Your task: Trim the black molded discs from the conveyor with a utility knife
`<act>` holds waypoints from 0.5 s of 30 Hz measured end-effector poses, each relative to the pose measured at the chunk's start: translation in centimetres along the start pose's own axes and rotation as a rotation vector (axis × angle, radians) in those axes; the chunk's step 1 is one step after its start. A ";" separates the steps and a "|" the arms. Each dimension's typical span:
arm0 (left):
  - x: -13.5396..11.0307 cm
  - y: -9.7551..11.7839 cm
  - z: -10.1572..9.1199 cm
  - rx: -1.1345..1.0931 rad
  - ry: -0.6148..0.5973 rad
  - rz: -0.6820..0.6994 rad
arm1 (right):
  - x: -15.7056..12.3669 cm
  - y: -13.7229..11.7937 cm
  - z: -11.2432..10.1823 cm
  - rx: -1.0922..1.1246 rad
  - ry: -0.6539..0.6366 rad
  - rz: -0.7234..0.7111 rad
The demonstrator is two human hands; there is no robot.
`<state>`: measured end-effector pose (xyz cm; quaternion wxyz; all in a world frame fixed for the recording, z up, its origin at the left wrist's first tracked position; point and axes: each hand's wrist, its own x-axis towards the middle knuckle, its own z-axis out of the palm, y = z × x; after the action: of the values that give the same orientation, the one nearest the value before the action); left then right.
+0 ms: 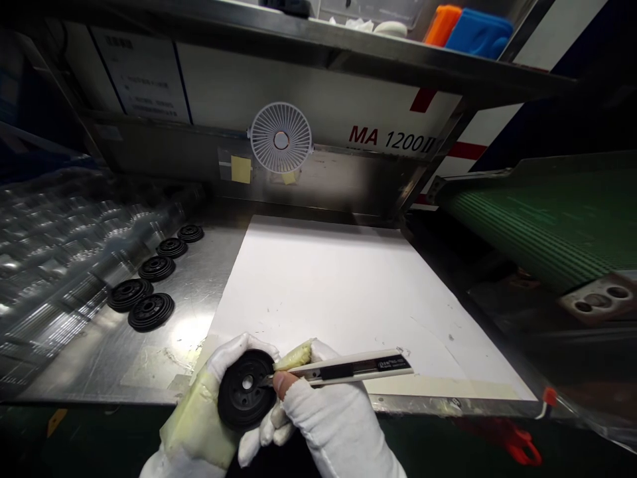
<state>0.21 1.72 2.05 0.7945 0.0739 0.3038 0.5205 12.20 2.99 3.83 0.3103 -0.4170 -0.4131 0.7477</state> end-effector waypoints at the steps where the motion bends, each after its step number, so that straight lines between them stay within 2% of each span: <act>1: 0.0 0.1 0.1 0.003 -0.015 -0.008 | 0.1 -0.2 0.0 0.007 -0.017 -0.007; 3: -0.2 0.5 0.3 0.000 -0.007 -0.005 | 0.3 -0.7 -0.2 0.046 -0.004 -0.066; 5: -0.5 1.1 0.3 -0.027 0.042 0.031 | 0.6 -1.3 -0.5 0.072 0.107 -0.152; 8: -0.9 1.6 0.1 -0.009 0.106 0.167 | 0.9 -1.9 -1.1 0.048 0.295 -0.228; 12: -0.5 1.3 -0.7 0.202 0.148 0.343 | 0.6 -1.3 -0.5 0.148 0.288 -0.236; 15: 0.1 0.8 -1.0 0.263 0.183 0.388 | 0.2 -0.6 0.6 0.249 0.273 -0.257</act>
<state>-0.96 2.01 1.55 0.6323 0.1862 0.4200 0.6238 11.62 3.23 4.42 0.5053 -0.4169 -0.3217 0.6837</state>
